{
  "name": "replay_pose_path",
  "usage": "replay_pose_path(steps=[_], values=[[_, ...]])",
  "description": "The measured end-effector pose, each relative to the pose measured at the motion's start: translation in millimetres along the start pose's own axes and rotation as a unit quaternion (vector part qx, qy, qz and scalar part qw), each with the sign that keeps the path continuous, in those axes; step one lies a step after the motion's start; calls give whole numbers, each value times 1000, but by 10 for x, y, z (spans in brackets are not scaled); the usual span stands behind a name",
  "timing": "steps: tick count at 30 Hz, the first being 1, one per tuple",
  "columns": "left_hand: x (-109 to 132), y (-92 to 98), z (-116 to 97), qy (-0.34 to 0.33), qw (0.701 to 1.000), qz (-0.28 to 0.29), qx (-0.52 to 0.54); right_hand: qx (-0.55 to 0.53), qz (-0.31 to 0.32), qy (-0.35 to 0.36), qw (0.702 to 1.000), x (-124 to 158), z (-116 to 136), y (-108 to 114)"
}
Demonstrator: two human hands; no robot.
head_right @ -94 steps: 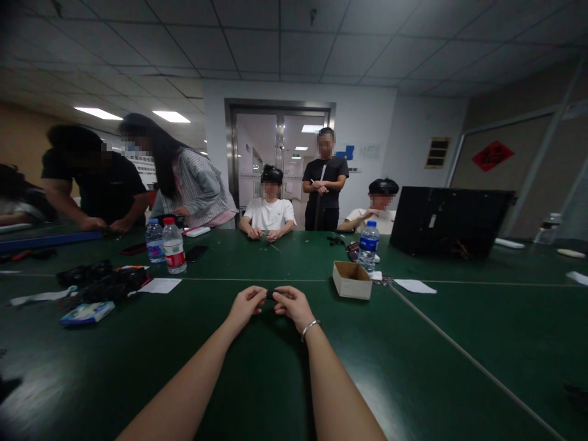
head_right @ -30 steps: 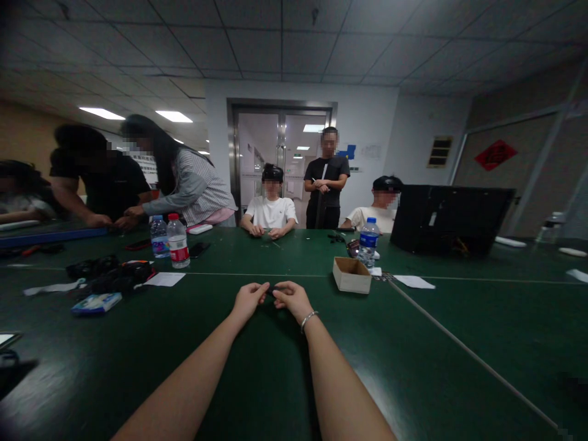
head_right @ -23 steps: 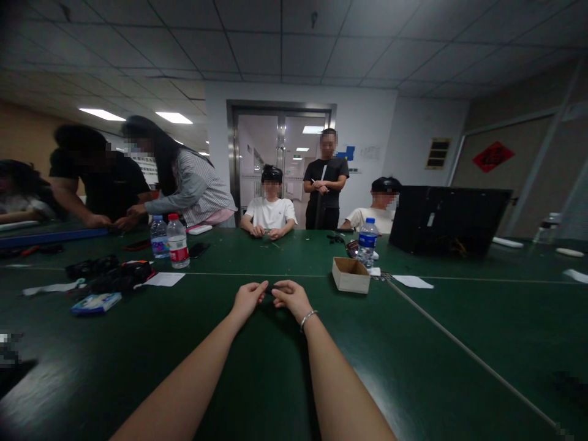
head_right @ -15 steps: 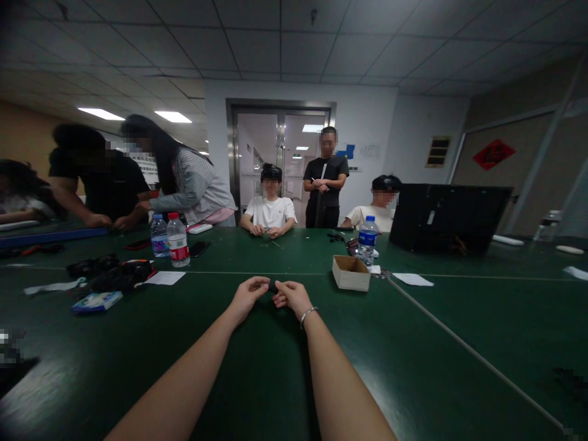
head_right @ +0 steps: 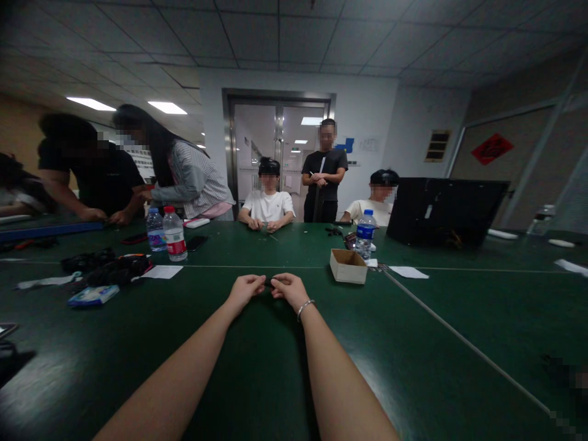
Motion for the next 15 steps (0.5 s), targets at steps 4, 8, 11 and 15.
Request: replay_pose_path(steps=[4,8,11,15], values=[[34,23,-15,16,999,-16,-48,-1,11,18,1000,4,18,-4],[110,40,-110,36,996,-35,-76,-7,23,29,999,14,42,-19],[132,58,-152,43,992,-51,-104,-12,31,37,999,37,81,-36],[144,88,-162,54,984,-69,-158,-14,38,46,998,71,132,-57]])
Point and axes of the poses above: each hand's wrist, its own x-axis away from the middle knuckle, its own y-axis out of the back of the hand, z = x × y, the point moved 9 cm from there along -x, towards the middle knuckle, and after that the axes turned 6 degrees about -z, right-handed, at the moved point
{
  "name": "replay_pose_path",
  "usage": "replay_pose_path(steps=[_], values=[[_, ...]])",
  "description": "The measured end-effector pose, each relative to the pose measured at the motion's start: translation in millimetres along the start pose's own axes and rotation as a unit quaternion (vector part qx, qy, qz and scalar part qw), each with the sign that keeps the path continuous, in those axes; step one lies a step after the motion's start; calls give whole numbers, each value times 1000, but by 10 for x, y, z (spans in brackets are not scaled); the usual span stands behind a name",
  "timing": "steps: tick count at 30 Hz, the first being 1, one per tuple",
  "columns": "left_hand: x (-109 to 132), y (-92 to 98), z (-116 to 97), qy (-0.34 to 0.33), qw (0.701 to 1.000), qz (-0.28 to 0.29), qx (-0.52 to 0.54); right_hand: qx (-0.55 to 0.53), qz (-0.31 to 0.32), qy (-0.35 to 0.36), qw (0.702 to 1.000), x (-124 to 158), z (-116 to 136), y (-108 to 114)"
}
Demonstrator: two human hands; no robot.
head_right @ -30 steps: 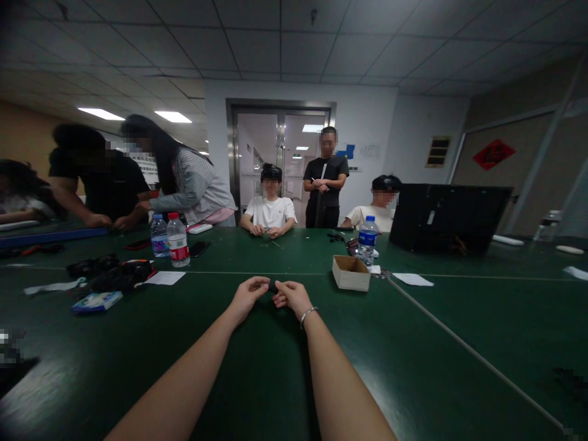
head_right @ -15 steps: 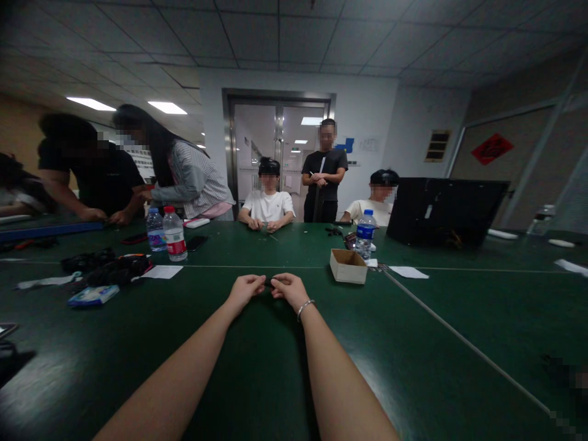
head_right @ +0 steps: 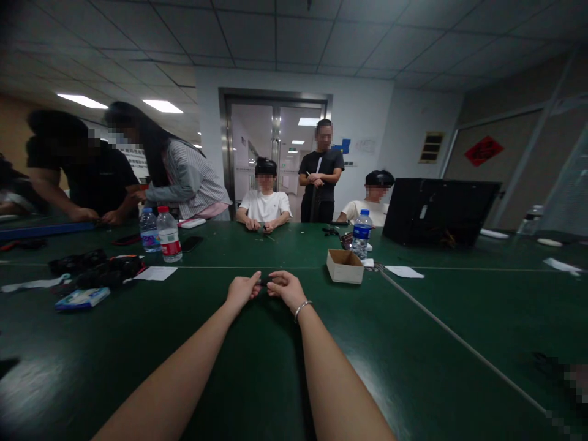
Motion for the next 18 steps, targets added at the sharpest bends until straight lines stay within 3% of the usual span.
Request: replay_pose_path(steps=[9,18], values=[[23,94,7,40,996,-35,-67,54,0,48,997,-9,122,-41],[93,198,-107,17,988,-57,-145,58,-7,64,996,15,171,-59]])
Point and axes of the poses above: each hand's wrist, its own x-axis away from the middle knuckle, its own y-axis out of the back of the hand, z = x × y, the point moved 9 cm from there along -x, towards the middle knuckle, and after that the axes turned 6 degrees about -z, right-handed, at the moved point
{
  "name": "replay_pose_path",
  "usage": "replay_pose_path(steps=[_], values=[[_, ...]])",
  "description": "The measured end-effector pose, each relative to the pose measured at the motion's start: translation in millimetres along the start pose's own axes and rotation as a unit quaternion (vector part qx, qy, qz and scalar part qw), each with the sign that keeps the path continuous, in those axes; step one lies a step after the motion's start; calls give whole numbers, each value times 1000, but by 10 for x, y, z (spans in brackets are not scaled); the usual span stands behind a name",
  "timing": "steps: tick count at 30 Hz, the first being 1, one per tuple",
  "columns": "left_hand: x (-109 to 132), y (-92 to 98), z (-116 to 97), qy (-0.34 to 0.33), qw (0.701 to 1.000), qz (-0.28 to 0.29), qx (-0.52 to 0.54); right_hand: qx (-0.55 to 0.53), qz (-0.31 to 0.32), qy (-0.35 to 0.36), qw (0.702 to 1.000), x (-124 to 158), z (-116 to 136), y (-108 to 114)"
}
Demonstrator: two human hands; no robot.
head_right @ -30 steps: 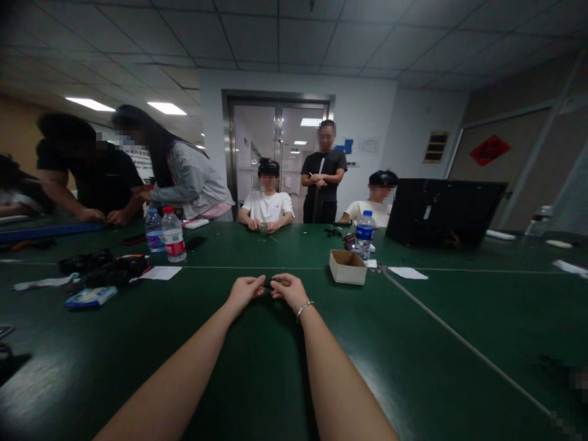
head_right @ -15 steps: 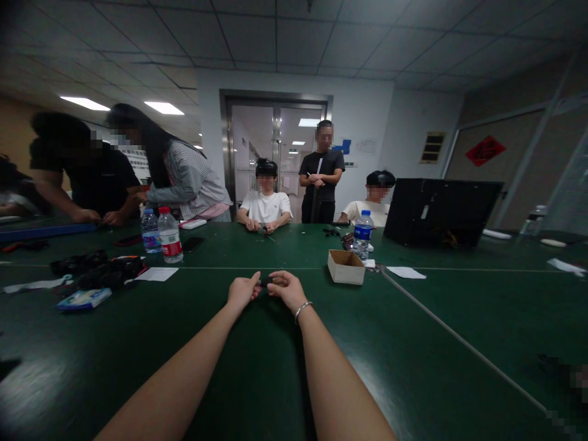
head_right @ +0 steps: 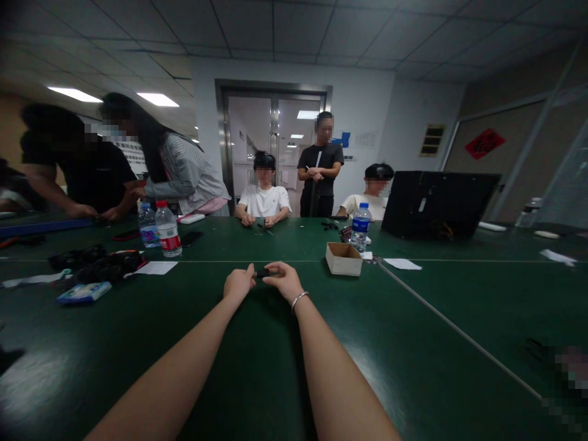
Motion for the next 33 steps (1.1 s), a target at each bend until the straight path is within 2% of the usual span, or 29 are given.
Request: replay_pose_path(steps=[4,7,9,13,16,21,28,33], values=[[5,7,-29,-43,999,2,7,-50,7,-54,997,20,-109,-31],[-2,-49,-83,-111,993,20,34,-57,-18,-102,993,40,-196,9],[-17,-119,-80,-130,988,46,71,-57,-35,-126,990,55,-229,44],[-37,-233,-77,-126,968,109,189,-50,-45,-150,986,67,-257,82],[-12,-222,-140,-138,950,138,245,-46,-41,-152,987,56,-280,92],[29,-169,-190,-148,939,164,262,-47,-24,-151,987,34,-319,99],[-7,-208,-177,-156,918,184,314,-46,-19,-168,985,65,-291,85],[-10,-200,-160,-151,929,170,292,-37,-15,-176,984,86,-267,70]])
Point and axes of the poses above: each hand's wrist, its own x-axis away from the middle knuckle, its own y-axis out of the back of the hand, z = x × y, the point moved 9 cm from there along -x, towards the middle knuckle, and after that the axes turned 6 degrees about -z, right-handed, at the moved point
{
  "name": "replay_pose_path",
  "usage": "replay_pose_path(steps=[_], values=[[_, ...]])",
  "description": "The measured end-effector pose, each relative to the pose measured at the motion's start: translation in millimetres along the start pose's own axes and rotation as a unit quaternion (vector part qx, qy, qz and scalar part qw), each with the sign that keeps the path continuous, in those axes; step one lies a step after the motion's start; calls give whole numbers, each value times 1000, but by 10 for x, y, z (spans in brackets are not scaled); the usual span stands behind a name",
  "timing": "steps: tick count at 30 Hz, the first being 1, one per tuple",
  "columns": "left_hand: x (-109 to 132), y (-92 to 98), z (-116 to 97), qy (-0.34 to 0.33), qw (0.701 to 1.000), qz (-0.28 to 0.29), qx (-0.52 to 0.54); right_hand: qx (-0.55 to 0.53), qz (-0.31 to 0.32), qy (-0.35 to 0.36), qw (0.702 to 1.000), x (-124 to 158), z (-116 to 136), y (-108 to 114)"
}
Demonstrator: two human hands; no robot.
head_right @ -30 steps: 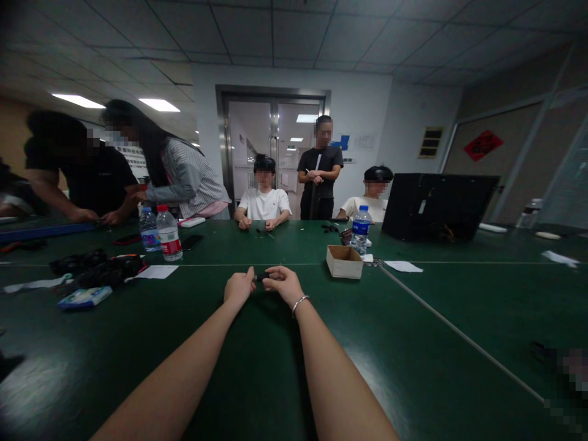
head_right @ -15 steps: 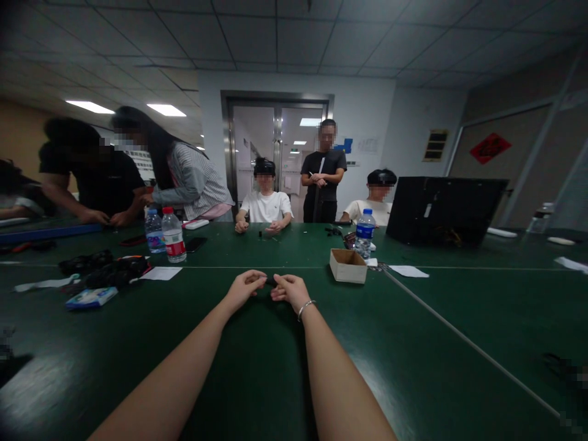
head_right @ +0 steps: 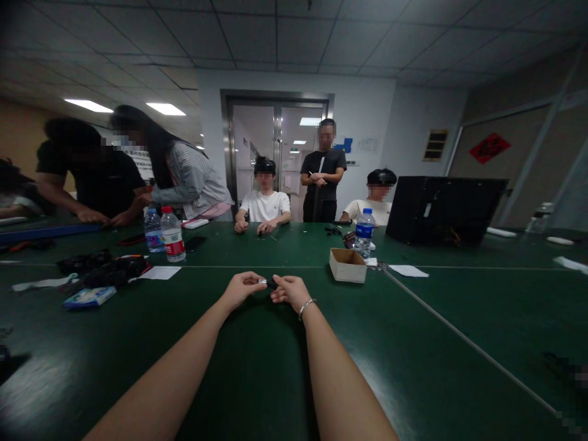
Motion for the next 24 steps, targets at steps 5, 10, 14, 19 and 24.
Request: replay_pose_path(steps=[5,10,14,19,24], values=[[34,-19,1,37,999,6,-26,-6,5,4,1000,-23,-21,10],[39,-41,-10,52,997,5,-51,-24,2,11,1000,-44,-26,27],[24,-48,18,62,996,2,-68,-43,-6,24,999,-45,-2,36],[-17,-35,98,69,993,-3,-94,-52,-4,32,998,-43,10,31],[-72,-30,191,61,991,1,-116,-48,-3,28,998,-57,-14,30]])
Point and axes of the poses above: each hand's wrist, its own x-axis away from the middle knuckle, its own y-axis out of the back of the hand, z = x × y, the point moved 9 cm from there along -x, towards the middle knuckle, and after that the axes turned 6 degrees about -z, right-handed, at the moved point
